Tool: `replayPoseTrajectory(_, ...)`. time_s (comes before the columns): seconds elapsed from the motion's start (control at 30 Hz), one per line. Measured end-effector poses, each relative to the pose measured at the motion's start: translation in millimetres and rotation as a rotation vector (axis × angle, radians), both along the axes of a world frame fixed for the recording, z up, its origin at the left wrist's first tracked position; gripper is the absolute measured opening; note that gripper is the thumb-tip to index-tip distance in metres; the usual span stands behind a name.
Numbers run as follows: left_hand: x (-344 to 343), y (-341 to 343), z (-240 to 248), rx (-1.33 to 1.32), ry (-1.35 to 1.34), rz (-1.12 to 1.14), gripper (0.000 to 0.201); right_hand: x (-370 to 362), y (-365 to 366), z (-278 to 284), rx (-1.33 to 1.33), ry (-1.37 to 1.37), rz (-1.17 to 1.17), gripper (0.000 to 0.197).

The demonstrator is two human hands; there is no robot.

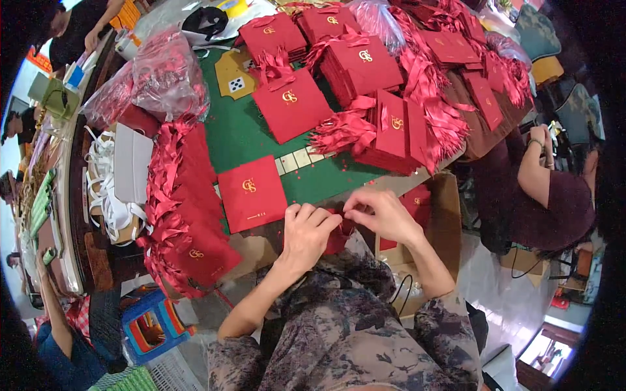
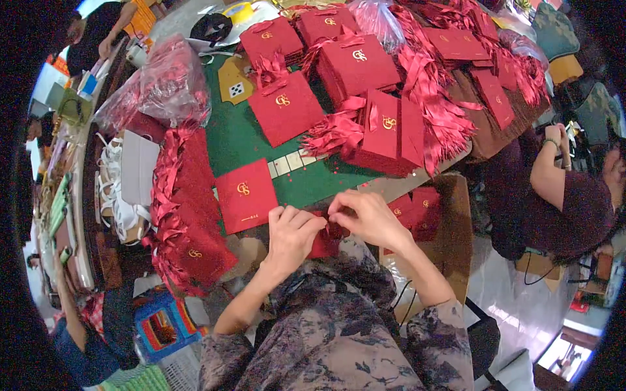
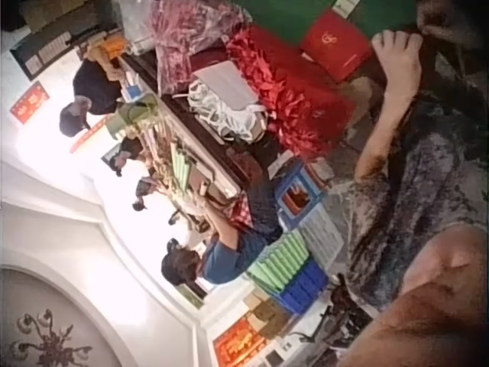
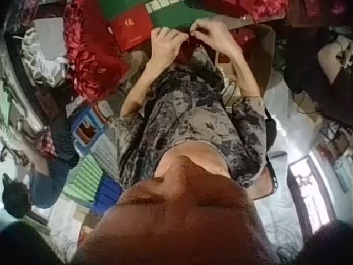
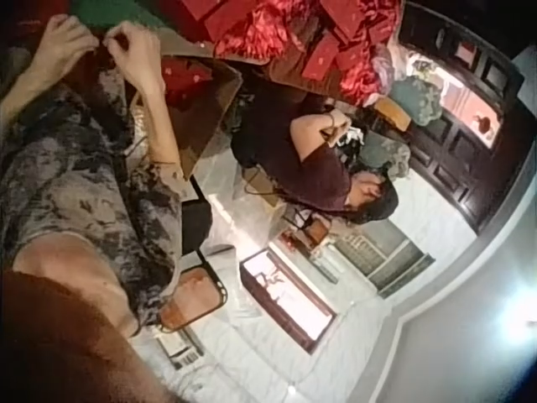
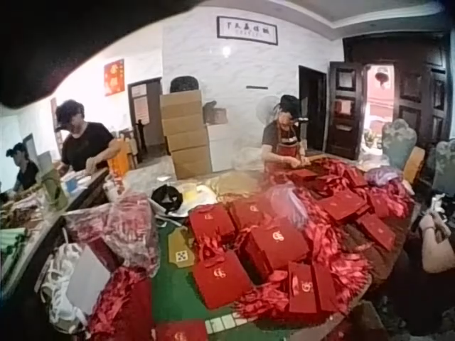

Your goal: The person ties ribbons onto decorative gift bags by hand, then organizes the finished bags into stacks.

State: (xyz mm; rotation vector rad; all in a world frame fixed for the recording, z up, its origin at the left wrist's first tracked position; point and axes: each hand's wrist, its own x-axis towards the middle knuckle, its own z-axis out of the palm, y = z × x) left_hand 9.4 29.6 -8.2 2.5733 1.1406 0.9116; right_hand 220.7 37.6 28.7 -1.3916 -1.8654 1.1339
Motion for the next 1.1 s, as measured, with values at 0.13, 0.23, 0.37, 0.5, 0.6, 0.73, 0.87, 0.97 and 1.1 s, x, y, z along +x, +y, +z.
replayPoseTrajectory(0.13,1,-2,2,0.022,0.003,-0.038,0.018,1,1,-6,0.051,-0.137,0.107,0.013)
replayPoseTrajectory(0.23,0,-2,-2,0.064,-0.026,-0.037,0.02,-3,4,-9,0.048,-0.176,0.126,0.016)
replayPoseTrajectory(0.37,-1,-1,-6,0.041,-0.027,-0.016,0.019,-8,10,-11,-0.006,-0.203,0.144,0.016)
replayPoseTrajectory(0.5,0,4,-3,-0.142,-0.078,0.063,0.012,-13,15,-38,0.003,-0.127,0.099,0.016)
replayPoseTrajectory(0.6,-1,2,-1,-0.267,-0.098,0.06,0.009,-18,17,-44,-0.055,0.056,-0.217,0.017)
replayPoseTrajectory(0.73,-3,3,-5,-0.349,-0.134,0.102,0.01,-18,19,-42,-0.027,0.144,-0.308,0.017)
replayPoseTrajectory(0.87,-7,10,-4,-0.377,-0.161,0.201,0.011,-16,7,-38,0.195,0.113,-0.428,0.017)
replayPoseTrajectory(0.97,-2,19,-5,-0.379,-0.16,0.228,0.011,-9,-21,-42,0.198,0.073,-0.306,0.025)
replayPoseTrajectory(1.1,7,28,-12,-0.372,-0.159,0.251,0.011,-20,-43,-44,0.259,-0.245,-0.141,0.029)
